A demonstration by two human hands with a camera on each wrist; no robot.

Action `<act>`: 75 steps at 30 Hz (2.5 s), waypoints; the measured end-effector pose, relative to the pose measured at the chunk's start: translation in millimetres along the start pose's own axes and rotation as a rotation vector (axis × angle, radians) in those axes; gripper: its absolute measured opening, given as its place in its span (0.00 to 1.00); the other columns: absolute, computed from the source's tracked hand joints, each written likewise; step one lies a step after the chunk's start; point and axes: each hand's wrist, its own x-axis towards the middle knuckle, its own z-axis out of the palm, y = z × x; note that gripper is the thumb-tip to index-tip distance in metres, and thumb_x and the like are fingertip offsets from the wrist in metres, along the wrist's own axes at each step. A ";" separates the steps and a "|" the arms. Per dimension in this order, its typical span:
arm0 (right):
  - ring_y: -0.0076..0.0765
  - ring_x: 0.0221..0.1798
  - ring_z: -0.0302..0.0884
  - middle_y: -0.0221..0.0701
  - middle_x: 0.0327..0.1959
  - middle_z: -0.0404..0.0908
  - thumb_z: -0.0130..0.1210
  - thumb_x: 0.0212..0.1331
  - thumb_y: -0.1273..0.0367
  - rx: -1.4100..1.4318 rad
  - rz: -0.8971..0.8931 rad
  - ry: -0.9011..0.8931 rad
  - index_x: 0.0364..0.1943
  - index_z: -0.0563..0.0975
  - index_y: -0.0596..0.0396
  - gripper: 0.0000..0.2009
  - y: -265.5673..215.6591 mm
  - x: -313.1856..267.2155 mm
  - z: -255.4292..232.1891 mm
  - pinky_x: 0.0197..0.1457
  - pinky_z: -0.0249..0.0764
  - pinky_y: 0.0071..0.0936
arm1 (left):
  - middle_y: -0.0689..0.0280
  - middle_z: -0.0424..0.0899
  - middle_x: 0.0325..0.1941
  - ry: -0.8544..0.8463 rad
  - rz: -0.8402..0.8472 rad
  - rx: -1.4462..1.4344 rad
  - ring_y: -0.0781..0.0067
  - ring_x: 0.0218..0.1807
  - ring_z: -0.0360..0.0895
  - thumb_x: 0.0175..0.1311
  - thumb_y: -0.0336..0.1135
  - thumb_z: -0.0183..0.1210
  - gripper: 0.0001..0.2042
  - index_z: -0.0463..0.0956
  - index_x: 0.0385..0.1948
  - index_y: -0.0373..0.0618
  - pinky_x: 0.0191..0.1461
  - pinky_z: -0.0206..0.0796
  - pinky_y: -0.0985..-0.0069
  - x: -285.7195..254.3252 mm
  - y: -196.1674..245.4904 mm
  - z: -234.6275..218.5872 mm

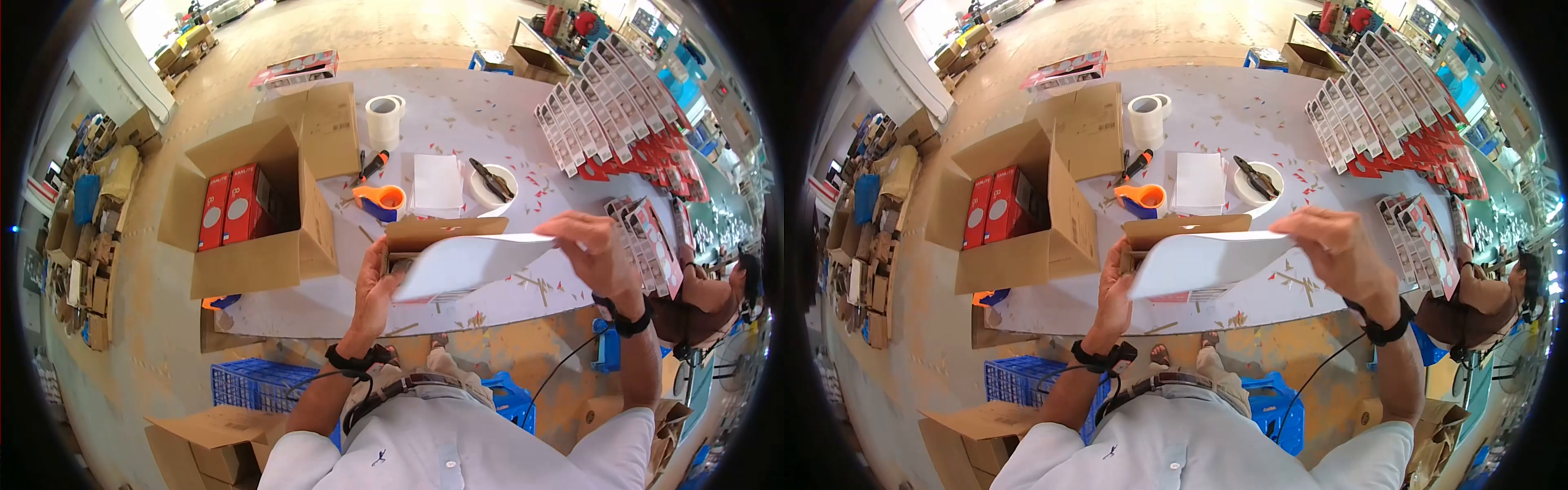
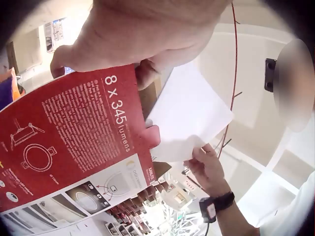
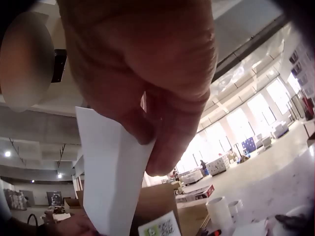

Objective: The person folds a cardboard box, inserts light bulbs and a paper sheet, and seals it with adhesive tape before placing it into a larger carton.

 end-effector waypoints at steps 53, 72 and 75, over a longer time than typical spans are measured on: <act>0.50 0.41 0.87 0.41 0.40 0.87 0.56 0.59 0.85 -0.101 -0.069 -0.035 0.43 0.83 0.59 0.12 -2.1 20.1 -2.7 0.43 0.83 0.35 | 0.61 0.68 0.75 0.071 0.250 0.190 0.70 0.78 0.61 0.73 0.24 0.50 0.26 0.62 0.73 0.41 0.80 0.49 0.68 -10.4 -10.3 -1.2; 0.51 0.38 0.87 0.43 0.40 0.87 0.57 0.57 0.85 -0.014 -0.015 -0.132 0.49 0.82 0.57 0.16 -14.5 11.1 22.2 0.38 0.83 0.36 | 0.60 0.67 0.75 0.065 0.219 0.163 0.69 0.77 0.62 0.72 0.23 0.50 0.27 0.62 0.73 0.39 0.80 0.50 0.68 -4.3 -9.5 -2.5; 0.51 0.38 0.87 0.44 0.41 0.87 0.56 0.58 0.85 -0.030 -0.037 -0.081 0.50 0.82 0.57 0.17 -14.0 18.4 10.4 0.39 0.83 0.34 | 0.60 0.67 0.75 0.071 0.229 0.174 0.68 0.76 0.63 0.72 0.24 0.51 0.27 0.61 0.73 0.38 0.79 0.51 0.67 -2.8 -12.6 -4.2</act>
